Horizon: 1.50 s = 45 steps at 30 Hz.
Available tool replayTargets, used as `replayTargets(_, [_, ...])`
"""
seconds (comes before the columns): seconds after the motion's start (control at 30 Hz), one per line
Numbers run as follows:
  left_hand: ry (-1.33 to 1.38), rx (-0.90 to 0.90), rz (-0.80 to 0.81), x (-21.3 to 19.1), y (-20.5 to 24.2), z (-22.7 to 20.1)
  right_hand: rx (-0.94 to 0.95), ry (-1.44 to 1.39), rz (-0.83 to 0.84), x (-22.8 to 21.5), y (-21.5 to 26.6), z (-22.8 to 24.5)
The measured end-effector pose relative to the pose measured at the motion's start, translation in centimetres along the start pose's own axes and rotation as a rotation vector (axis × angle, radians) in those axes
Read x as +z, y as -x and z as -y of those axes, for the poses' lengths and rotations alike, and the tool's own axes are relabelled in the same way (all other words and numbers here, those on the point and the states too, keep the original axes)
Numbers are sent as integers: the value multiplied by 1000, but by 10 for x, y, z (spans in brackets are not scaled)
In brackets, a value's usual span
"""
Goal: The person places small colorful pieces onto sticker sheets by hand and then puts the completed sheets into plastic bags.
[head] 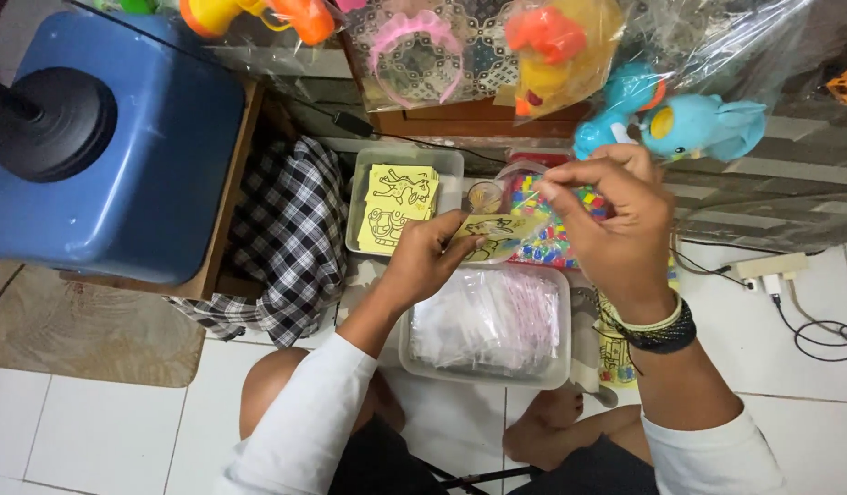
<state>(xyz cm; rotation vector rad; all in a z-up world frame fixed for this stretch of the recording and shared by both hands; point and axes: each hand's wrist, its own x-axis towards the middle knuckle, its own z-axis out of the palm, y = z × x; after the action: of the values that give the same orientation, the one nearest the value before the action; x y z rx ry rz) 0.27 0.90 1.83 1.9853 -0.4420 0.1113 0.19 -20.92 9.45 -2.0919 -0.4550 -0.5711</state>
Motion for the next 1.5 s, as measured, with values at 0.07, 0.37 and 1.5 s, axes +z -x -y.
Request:
replayTargets(0.07, [15,-9,8,0,0,-1,-29,32,22,3,0,0])
replayTargets(0.37, [149,-83,45,-1,2,-2,-106,140,153,11,-1,1])
replayTargets(1.5, [376,-44,-192,-41,-3,12,251,-5,154,55,40,-167])
